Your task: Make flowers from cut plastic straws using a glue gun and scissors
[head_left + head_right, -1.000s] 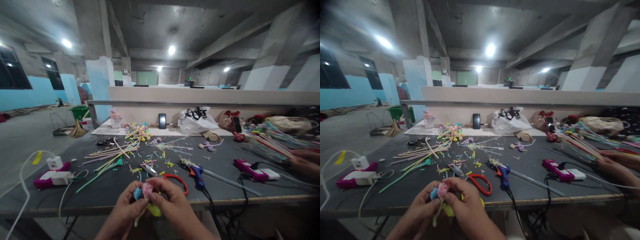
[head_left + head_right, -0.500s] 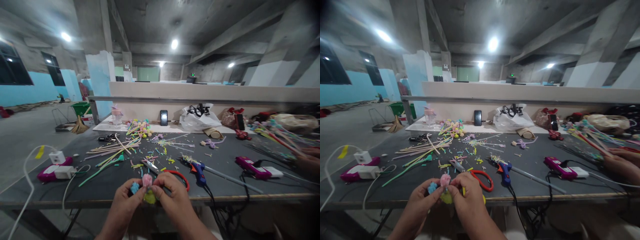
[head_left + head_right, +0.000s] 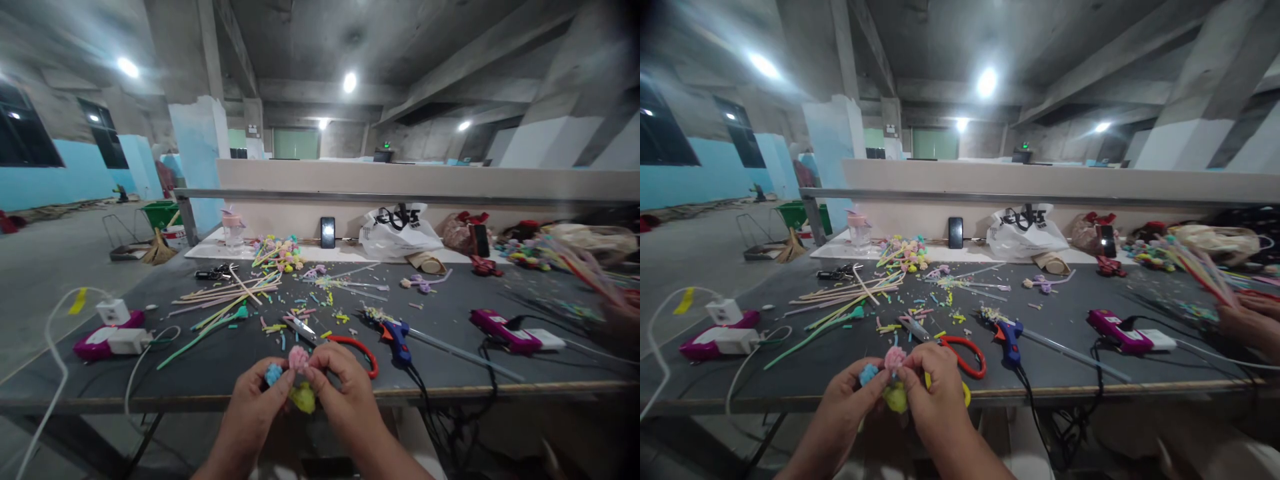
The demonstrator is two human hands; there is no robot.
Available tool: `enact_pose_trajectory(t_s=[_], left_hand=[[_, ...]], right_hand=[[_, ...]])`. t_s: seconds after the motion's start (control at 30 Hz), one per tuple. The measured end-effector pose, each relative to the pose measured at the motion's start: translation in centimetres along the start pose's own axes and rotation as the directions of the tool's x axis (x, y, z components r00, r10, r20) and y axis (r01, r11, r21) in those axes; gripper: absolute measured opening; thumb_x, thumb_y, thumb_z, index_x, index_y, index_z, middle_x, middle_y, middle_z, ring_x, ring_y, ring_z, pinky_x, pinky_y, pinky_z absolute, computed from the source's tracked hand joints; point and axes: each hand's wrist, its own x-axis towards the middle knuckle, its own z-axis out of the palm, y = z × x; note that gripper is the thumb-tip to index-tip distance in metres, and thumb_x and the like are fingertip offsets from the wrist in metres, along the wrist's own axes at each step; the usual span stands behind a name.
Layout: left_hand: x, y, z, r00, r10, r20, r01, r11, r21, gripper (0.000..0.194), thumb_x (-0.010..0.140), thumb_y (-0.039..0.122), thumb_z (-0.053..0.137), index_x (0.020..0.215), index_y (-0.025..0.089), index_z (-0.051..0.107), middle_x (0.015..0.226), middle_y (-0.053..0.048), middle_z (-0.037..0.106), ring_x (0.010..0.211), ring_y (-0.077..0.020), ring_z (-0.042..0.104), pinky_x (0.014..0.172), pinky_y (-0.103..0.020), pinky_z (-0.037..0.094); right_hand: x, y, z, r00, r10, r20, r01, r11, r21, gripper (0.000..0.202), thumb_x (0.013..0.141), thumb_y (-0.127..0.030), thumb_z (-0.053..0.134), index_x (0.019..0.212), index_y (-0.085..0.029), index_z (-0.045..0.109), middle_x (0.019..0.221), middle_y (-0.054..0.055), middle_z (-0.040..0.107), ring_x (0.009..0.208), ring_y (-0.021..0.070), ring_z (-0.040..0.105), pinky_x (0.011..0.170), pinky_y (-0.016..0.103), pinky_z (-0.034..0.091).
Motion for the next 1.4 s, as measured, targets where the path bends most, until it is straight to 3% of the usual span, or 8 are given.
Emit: enact_pose_trajectory(t_s=[0.23,0.53,0.8,1.1,1.4], left_hand=[[0.1,0.2,0.2,0.999,0.024,0.022,-0.026,0.998,0.057,0.026,0.068,0.039,0.065,0.077,0.014,0.061,0.051,0.005,0.049,0.046,-0.0077,0.042,0.044,-0.018,0.035],[-0.2,1.3,0.3,0.999,0.041,0.025,-0.045,0.979,0.198,0.025,0.068,0.037,0.064,0.070,0.013,0.061,0.050,0.005,0.047,0.046,-0.0074,0.040,0.044,-0.018,0.034],[0.1,0.8,0.1,0.995,-0.104,-0.001,0.104,0.994,-0.037,0.028,0.064,0.039,0.068,0.071,0.014,0.058,0.050,0.005,0.048,0.044,-0.0069,0.040,0.043,-0.018,0.032],[0.5,0.4,0.1,0.988,-0.132,0.082,0.136,0.989,-0.050,0.029,0.064,0.040,0.068,0.069,0.014,0.058,0.049,0.006,0.044,0.042,-0.0058,0.036,0.041,-0.018,0.029],[0.3,0.9,0.3,0.989,-0.128,0.070,0.130,0.991,-0.024,0.028,0.064,0.038,0.068,0.067,0.014,0.056,0.049,0.006,0.043,0.042,-0.0048,0.033,0.040,-0.017,0.027]], right_hand=[[-0.3,0.6,0.1,0.982,-0.183,-0.041,0.178,0.979,-0.098,0.009,0.076,-0.016,0.057,0.068,-0.020,0.055,0.071,0.001,0.059,0.072,0.0169,0.054,0.074,0.032,0.034],[-0.5,1.0,0.9,0.984,-0.150,-0.100,0.138,0.983,-0.121,0.014,0.077,-0.018,0.055,0.064,-0.018,0.051,0.066,0.001,0.055,0.067,0.0166,0.051,0.069,0.032,0.035],[-0.3,1.1,-0.1,0.992,-0.126,-0.025,0.124,0.990,-0.070,0.008,0.080,-0.021,0.053,0.073,-0.019,0.056,0.075,0.003,0.056,0.074,0.0181,0.051,0.068,0.031,0.037],[0.4,0.8,-1.1,0.920,-0.384,0.072,0.391,0.898,-0.203,0.018,0.079,-0.008,0.054,0.088,-0.023,0.058,0.084,0.001,0.061,0.082,0.0166,0.055,0.078,0.033,0.032],[0.7,1.2,-0.9,0.921,-0.374,0.112,0.389,0.897,-0.208,0.014,0.078,-0.008,0.055,0.079,-0.021,0.056,0.078,0.000,0.062,0.078,0.0156,0.056,0.077,0.033,0.031]])
